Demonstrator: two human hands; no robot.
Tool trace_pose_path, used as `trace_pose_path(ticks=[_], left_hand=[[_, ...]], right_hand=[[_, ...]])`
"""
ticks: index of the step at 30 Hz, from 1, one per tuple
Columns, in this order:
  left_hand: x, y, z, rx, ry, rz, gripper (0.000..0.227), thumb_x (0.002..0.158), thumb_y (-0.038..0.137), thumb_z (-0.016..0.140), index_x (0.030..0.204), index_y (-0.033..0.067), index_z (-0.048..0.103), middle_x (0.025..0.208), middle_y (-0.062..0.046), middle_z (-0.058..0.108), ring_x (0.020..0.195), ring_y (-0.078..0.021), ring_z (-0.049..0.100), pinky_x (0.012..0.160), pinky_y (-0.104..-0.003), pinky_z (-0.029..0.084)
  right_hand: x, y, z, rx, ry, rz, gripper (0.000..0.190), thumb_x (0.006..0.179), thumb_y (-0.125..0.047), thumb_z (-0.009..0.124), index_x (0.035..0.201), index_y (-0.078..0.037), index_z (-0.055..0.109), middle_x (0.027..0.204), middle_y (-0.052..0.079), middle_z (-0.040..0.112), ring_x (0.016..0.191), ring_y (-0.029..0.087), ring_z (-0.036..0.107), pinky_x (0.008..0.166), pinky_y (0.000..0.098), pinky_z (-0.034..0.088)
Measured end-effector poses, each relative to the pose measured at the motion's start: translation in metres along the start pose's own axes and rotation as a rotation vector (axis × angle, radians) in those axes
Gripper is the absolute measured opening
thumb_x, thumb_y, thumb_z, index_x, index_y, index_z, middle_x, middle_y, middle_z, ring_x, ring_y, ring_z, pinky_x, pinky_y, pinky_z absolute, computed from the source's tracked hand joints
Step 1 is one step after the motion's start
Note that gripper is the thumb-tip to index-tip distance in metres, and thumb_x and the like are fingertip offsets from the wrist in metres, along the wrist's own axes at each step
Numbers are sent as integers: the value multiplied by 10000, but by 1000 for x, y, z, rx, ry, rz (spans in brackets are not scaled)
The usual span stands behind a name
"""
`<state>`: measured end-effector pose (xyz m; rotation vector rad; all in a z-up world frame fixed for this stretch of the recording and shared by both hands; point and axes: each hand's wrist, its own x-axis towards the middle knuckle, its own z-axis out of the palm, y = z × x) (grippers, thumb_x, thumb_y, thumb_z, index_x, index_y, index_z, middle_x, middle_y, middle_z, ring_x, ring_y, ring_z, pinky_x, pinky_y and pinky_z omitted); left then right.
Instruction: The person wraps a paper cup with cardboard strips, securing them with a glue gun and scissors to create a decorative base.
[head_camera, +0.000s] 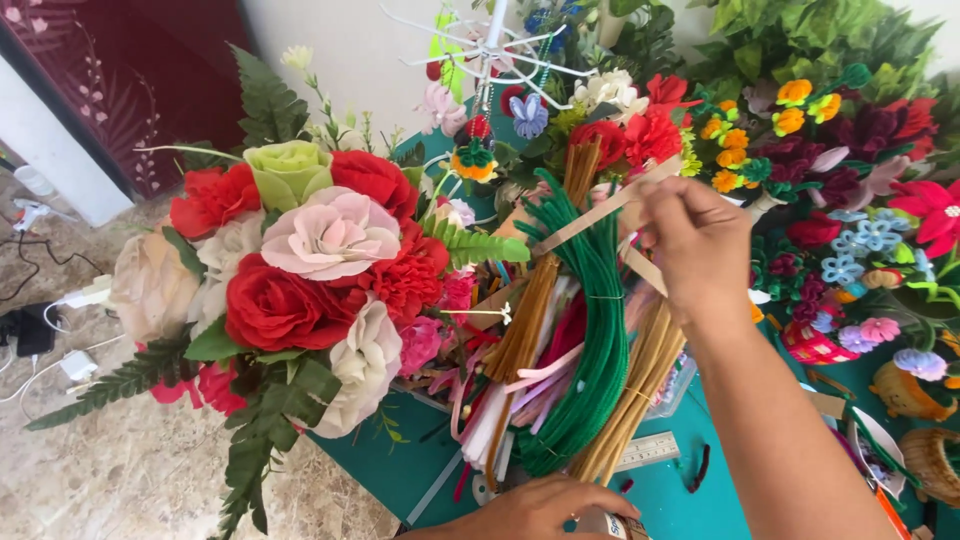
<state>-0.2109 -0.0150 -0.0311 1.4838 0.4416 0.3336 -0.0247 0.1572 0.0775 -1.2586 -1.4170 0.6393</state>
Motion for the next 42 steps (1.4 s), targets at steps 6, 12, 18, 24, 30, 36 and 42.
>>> trace_pose_path(ticks=[6, 12, 18, 24, 30, 36, 42], left_hand=[[-18, 21, 16, 101, 88, 409, 402, 1083, 369, 498, 1474, 300, 437, 1464, -126, 423, 1444, -371, 479, 1144, -576, 418], [-7, 25, 26, 78, 253, 358, 511, 931, 413, 676, 1389, 209, 575, 1360, -123, 531, 1338, -309, 568, 1115, -474, 414], [25, 9, 41, -487, 400, 344, 555, 893, 139, 691, 1410, 102, 494, 1309, -128, 557, 1191, -249, 573, 927, -413, 615], [75, 51, 51, -623, 459, 85, 698, 854, 295, 678, 1496, 224, 411, 1422, -56, 562, 1259, -265, 624, 997, -430, 544], [135, 77, 81, -584, 501, 237, 696, 979, 176, 632, 1551, 91, 245, 1548, -207, 359, 1440, -351, 421, 1169, -515, 364], [179, 78, 91, -455, 562, 334, 663, 964, 198, 672, 1562, 220, 388, 1563, -347, 303, 1444, -535, 339, 1158, -669, 256], [195, 42, 86, -629, 484, 276, 640, 974, 183, 667, 1542, 191, 372, 1569, -241, 371, 1410, -367, 450, 1155, -539, 353]], right_hand=[[-14, -25, -44, 282, 66, 32, 131, 1048, -125, 636, 941, -115, 711, 960, 3, 706, 672, 97, 545, 649, 230, 453], [-58, -48, -108, 266, 78, 31, 171, 1174, -242, 389, 1110, -182, 536, 899, 86, 698, 849, 237, 749, 716, 337, 624], [-111, -24, -162, 100, 80, 104, 163, 1184, -243, 441, 1183, -133, 561, 778, 14, 556, 552, 121, 471, 528, 263, 392], [-166, 23, -196, -130, 163, 257, 307, 1080, -188, 550, 1331, -34, 634, 982, 45, 711, 539, 128, 533, 558, 299, 419], [-206, 48, -200, -49, 421, 17, 290, 918, 24, 763, 1205, 45, 728, 902, 203, 712, 495, 179, 637, 445, 274, 519], [-224, 65, -204, -215, 445, -207, 235, 805, -17, 890, 1030, -28, 820, 894, 125, 756, 458, 117, 591, 397, 235, 442], [-226, 50, -191, -335, 436, -319, 203, 814, -45, 892, 682, -19, 740, 922, 87, 808, 532, 148, 662, 400, 185, 442]])
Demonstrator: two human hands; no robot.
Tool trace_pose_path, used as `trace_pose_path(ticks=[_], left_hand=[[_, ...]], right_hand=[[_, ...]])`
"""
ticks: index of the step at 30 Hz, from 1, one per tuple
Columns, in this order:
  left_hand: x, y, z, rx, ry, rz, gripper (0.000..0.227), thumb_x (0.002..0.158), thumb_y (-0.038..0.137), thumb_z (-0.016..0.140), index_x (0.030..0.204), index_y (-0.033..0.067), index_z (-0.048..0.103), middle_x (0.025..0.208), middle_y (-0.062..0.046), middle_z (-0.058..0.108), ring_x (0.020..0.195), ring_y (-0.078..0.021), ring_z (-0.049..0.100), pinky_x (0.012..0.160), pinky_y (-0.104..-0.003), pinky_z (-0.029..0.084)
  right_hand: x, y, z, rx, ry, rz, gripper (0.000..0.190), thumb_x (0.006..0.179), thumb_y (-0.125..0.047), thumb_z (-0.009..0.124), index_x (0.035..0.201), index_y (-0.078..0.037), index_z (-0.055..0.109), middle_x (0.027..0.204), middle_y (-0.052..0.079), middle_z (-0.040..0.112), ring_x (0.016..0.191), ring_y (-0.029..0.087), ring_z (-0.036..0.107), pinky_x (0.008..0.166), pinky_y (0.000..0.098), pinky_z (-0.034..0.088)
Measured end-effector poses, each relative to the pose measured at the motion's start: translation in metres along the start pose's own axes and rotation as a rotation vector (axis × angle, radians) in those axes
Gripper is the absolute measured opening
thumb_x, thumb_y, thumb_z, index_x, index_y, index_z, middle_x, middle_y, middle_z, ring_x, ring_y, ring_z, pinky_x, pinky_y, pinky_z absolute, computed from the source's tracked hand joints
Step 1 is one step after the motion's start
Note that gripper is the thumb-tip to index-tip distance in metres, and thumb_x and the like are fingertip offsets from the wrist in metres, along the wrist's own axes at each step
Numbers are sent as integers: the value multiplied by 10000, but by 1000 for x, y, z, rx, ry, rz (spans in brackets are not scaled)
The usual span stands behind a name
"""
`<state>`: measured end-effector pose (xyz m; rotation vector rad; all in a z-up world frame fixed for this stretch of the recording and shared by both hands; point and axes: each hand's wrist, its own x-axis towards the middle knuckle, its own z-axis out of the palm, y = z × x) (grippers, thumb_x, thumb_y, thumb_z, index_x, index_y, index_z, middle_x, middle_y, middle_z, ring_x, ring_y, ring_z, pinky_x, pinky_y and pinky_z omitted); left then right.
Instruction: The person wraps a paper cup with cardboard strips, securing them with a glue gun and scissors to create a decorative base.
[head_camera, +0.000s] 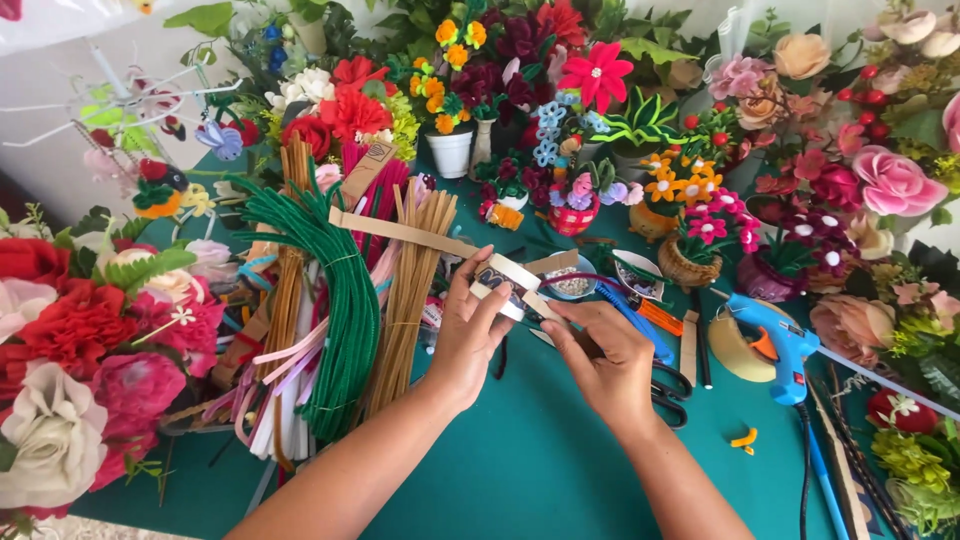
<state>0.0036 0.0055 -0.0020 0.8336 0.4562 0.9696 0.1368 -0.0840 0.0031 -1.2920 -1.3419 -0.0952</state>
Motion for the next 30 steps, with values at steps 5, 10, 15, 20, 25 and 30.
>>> trace_pose_path(ticks=[5, 10, 15, 20, 25, 30], left_hand=[[-6, 2, -5, -32, -42, -30, 641, 978, 196, 660, 1541, 207, 355, 1578, -264, 325, 1439, -404, 387, 1152, -577, 340], [-5, 0, -10, -49, -61, -30, 617, 988, 182, 649, 1531, 191, 356, 1579, -259, 328, 1441, -403, 381, 1146, -569, 357], [-7, -4, -10, -34, -60, -5, 626, 983, 154, 644, 1523, 173, 329, 1505, -212, 384, 1336, -291, 443, 1125, -495, 410], [-1, -12, -18, 95, -66, 28, 717, 925, 112, 723, 1522, 173, 331, 1384, -181, 452, 1222, -231, 511, 1061, -429, 490], [0, -16, -19, 138, -73, 33, 705, 944, 92, 691, 1529, 160, 303, 1307, -176, 461, 1170, -220, 527, 1026, -408, 519], [2, -7, -19, -58, -49, -93, 639, 980, 178, 627, 1515, 180, 276, 1389, -217, 441, 1259, -322, 541, 1058, -476, 508]], right_hand=[[-4, -1, 7, -72, -24, -45, 75, 835, -34, 868, 855, -24, 797, 848, 124, 784, 508, 231, 678, 370, 233, 455], [-9, 6, 9, -98, -29, -35, 120, 847, -56, 855, 965, -56, 828, 854, 113, 785, 554, 223, 706, 382, 238, 492], [-8, 5, 8, -158, -43, -82, 140, 851, -76, 849, 989, -96, 834, 867, 105, 786, 482, 201, 634, 356, 253, 474], [-9, 6, 6, -213, -61, -101, 162, 858, -72, 841, 1018, -94, 830, 867, 102, 779, 440, 158, 579, 339, 254, 462], [-6, 0, 2, -225, -81, -122, 188, 855, -71, 842, 1041, -96, 833, 868, 115, 773, 441, 201, 598, 354, 276, 474], [-3, -1, -6, -262, -110, -225, 246, 824, -71, 859, 1060, -137, 840, 882, 47, 788, 581, 223, 704, 434, 304, 558]])
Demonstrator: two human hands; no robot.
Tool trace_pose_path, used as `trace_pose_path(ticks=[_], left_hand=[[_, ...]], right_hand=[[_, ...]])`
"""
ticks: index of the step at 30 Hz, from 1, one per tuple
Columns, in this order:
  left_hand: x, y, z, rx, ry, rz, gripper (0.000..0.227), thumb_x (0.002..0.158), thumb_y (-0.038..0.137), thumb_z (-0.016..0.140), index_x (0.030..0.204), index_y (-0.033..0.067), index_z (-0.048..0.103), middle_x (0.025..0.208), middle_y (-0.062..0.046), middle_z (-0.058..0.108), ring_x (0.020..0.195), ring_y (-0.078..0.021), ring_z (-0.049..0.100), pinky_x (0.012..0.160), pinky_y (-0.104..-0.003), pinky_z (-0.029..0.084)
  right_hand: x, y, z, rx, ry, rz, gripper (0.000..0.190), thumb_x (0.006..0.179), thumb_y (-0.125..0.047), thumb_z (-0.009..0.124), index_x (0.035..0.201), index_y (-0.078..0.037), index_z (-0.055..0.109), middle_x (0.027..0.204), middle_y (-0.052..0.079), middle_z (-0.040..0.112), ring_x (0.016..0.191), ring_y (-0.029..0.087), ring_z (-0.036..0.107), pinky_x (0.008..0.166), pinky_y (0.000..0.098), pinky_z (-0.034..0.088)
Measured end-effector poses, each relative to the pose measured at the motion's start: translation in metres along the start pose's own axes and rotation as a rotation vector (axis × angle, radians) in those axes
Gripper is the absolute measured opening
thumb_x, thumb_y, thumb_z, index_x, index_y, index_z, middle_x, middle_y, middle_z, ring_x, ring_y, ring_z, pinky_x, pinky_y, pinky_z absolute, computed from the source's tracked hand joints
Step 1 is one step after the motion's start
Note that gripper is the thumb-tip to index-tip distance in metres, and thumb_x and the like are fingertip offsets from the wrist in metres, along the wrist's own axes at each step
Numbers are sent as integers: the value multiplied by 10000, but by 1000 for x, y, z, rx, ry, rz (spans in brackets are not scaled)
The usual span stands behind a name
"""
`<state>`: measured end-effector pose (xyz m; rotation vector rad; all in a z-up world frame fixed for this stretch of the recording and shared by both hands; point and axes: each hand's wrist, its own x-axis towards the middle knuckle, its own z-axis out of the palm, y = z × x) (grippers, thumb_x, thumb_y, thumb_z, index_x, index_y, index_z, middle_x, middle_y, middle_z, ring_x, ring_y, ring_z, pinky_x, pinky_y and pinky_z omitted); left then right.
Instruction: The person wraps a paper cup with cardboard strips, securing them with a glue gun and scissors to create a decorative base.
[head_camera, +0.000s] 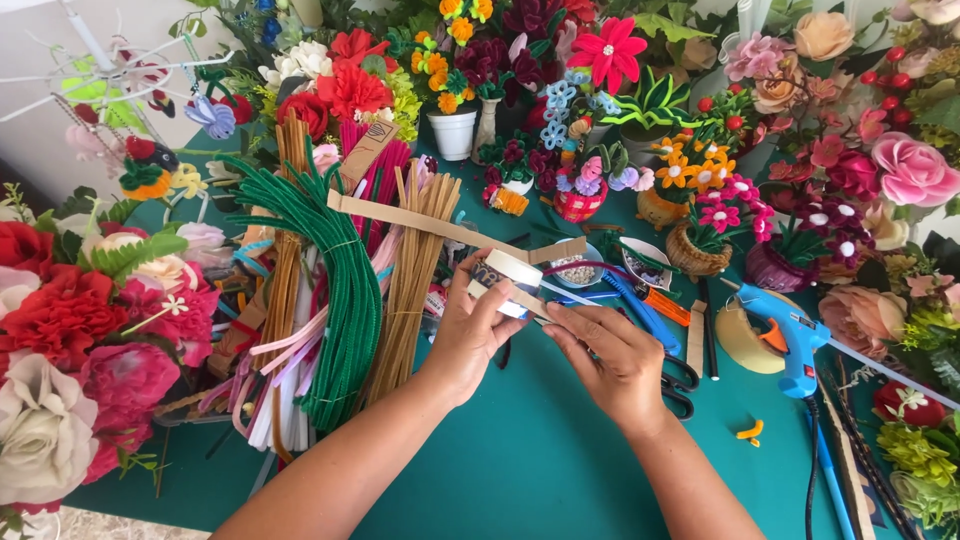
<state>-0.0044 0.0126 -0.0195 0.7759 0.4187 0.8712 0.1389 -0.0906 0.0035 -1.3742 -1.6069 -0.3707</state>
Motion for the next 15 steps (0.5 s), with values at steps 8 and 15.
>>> trace_pose_path(ticks=[8, 15], left_hand=[[0, 4, 0, -75, -66, -67, 661, 982, 303, 617, 1531, 203, 263, 1392, -204, 432, 1283, -312, 521, 1067, -443, 498], [2, -1, -7, -14, -95, 4, 634, 1003, 345, 581, 1528, 204, 253, 1360, -187, 429, 1245, -259, 483, 1055, -388, 479]], right_hand=[[-4, 12, -1, 48, 29, 36, 191, 842, -85, 853, 1021, -153, 850, 893, 30, 789, 673, 243, 733, 504, 334, 586], [-7, 11, 6, -41, 87, -62, 195, 822, -80, 875, 1008, -127, 844, 885, 55, 789, 699, 269, 741, 540, 361, 610]])
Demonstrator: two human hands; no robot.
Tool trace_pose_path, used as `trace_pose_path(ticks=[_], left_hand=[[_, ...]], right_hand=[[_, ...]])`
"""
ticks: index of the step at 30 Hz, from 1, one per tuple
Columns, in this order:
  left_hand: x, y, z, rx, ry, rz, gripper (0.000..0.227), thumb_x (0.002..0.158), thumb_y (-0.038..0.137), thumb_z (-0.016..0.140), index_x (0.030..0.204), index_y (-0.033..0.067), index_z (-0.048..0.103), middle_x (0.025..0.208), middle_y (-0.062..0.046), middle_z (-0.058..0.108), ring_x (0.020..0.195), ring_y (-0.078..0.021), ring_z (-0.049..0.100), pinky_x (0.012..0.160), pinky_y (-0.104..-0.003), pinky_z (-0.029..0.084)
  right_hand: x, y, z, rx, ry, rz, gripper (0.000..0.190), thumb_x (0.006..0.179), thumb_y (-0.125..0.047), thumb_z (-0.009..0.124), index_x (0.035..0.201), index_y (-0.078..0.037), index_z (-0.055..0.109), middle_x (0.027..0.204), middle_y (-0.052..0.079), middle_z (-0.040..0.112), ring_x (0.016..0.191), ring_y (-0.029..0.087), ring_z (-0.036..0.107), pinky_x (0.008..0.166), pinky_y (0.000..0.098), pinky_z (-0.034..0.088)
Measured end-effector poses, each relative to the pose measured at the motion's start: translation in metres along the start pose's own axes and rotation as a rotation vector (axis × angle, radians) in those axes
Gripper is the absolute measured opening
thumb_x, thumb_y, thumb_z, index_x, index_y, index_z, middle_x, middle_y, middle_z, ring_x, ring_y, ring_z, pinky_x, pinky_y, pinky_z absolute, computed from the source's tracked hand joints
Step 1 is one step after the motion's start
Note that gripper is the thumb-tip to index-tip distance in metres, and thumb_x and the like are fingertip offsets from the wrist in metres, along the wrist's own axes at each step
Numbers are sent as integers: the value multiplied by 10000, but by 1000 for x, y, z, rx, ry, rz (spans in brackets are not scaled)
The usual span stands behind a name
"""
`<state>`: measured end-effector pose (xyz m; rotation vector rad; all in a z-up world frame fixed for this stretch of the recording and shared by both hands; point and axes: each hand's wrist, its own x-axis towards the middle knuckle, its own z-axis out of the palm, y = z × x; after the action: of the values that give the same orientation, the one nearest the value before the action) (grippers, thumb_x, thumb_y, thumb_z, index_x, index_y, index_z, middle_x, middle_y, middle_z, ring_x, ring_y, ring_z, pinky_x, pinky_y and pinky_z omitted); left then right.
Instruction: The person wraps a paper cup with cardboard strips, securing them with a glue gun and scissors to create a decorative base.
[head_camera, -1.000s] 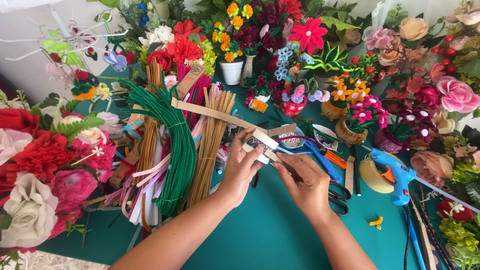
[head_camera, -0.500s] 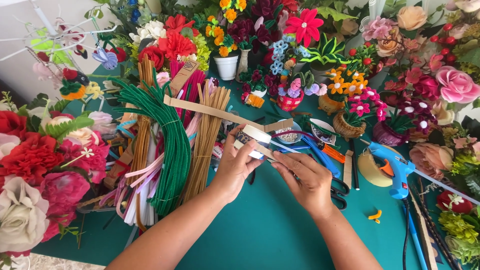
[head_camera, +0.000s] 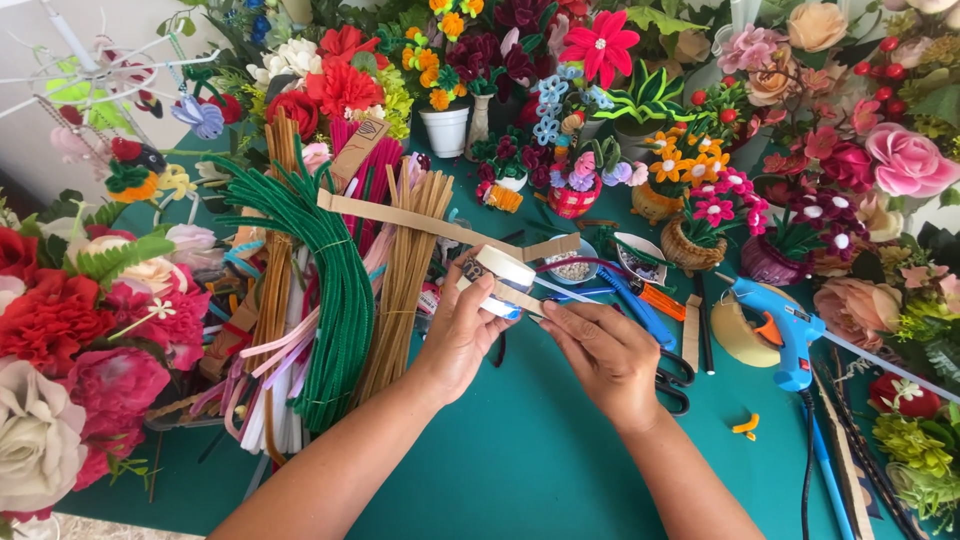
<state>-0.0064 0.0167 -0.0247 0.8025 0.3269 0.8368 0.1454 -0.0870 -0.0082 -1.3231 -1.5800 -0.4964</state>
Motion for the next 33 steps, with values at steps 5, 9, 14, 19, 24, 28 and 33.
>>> trace_pose_path(ticks=[5, 9, 14, 19, 24, 28, 33], left_hand=[[0, 13, 5, 40, 56, 57, 624, 993, 395, 576, 1496, 195, 264, 1314, -155, 455, 1197, -234, 500, 1000, -351, 493], [1, 17, 5, 44, 94, 62, 616, 998, 396, 570, 1484, 176, 262, 1318, -168, 443, 1196, -247, 503, 992, -340, 496], [0, 23, 3, 72, 102, 109, 623, 1003, 373, 585, 1513, 206, 268, 1378, -223, 405, 1271, -329, 493, 1066, -421, 470], [3, 23, -1, 103, 149, 263, 583, 1033, 371, 562, 1522, 214, 286, 1422, -239, 353, 1302, -390, 468, 1083, -481, 469], [4, 21, -9, 114, 180, 336, 519, 1061, 358, 534, 1501, 239, 286, 1462, -233, 317, 1320, -367, 462, 1112, -461, 465], [4, 2, -2, 169, 184, 255, 566, 1021, 334, 581, 1501, 145, 348, 1430, -269, 368, 1277, -427, 495, 1060, -497, 503], [0, -1, 1, 131, 128, 140, 539, 1042, 406, 497, 1492, 156, 338, 1462, -195, 316, 1302, -344, 418, 1093, -490, 445]], right_hand=[[-5, 14, 0, -54, 33, 37, 145, 923, 8, 757, 1014, -93, 807, 903, 74, 781, 771, 317, 740, 635, 407, 596], [4, 33, -22, 67, 118, 270, 164, 1071, 113, 543, 1115, 39, 682, 980, 211, 745, 926, 401, 727, 817, 480, 553], [7, 47, -29, 244, 73, 413, 130, 1127, 88, 403, 1193, 68, 513, 1041, 241, 677, 1023, 357, 658, 944, 527, 495], [3, 40, -20, 343, 41, 546, 153, 1109, 85, 401, 1182, 25, 521, 889, 155, 631, 776, 209, 565, 765, 347, 481], [-3, 0, -3, 206, -105, 437, 240, 1012, -4, 633, 1241, -40, 694, 921, 171, 766, 571, 218, 604, 558, 325, 503], [5, -5, -4, 170, -146, 350, 230, 1023, -72, 659, 1243, -68, 729, 991, 126, 763, 602, 187, 616, 528, 305, 495], [7, -14, -2, 210, -74, 300, 228, 993, -41, 687, 1201, -57, 779, 894, 142, 735, 572, 164, 595, 482, 275, 475]])
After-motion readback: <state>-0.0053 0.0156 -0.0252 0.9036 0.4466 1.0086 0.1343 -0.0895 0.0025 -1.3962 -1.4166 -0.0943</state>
